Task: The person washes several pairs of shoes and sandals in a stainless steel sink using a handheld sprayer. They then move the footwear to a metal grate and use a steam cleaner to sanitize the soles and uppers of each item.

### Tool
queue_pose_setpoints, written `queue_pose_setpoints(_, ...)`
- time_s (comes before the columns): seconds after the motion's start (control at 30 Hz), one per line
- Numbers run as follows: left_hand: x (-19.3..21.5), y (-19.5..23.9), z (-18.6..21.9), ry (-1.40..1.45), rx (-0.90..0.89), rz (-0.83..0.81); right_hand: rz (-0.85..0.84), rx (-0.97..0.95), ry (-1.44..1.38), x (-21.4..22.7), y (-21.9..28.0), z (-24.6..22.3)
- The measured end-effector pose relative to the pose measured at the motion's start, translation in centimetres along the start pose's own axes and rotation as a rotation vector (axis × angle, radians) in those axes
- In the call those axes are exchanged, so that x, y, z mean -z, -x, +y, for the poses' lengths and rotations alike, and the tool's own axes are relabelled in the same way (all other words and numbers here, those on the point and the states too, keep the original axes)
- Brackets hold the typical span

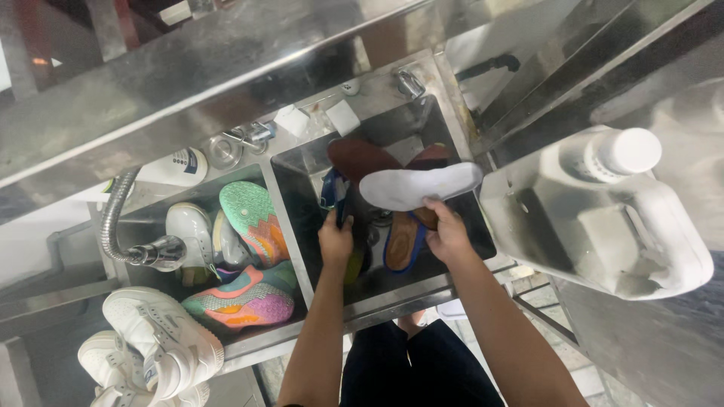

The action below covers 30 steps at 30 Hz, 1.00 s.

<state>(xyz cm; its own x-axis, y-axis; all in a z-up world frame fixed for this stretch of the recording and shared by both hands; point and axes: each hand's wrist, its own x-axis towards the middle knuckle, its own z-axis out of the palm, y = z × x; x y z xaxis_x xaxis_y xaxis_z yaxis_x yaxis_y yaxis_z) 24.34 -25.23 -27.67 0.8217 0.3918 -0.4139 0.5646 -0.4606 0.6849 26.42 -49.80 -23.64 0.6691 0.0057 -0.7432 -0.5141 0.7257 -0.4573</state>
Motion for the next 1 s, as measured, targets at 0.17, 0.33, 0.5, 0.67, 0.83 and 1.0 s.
queue_pose_setpoints(0.17,-0.6,1.9,0.6,0.339,-0.334,-0.277,-0.106,-0.239,-0.043,-0.8,-0.2,2.5)
queue_pose_setpoints(0.33,-2.4,-0.3,-3.7,0.55,-0.16,-0.4,-0.081,-0.269,0.1,-0.8,1.1,2.3)
queue_pose_setpoints(0.5,-2.9,-6.8,-6.9,0.566,-0.071,-0.138,-0.087,-0.065,0.0,-0.7,2.8,0.7)
queue_pose_setpoints(0.67,-3.5,-8.1,-6.2,-0.441,-0.247,0.004,-0.047,-0.002,0.01,-0.7,5.0,-0.9)
queue_pose_setpoints(0.83,-6.2,-5.2,-3.3,-0.586,0.125,-0.189,-0.052,0.066,0.016,-1.4,6.4,-1.7)
queue_pose_setpoints(1.0,-8.1,-6.9,-4.6,0.172,0.445,0.065,-0.058,0.095,0.004,-2.0,7.0,-3.0)
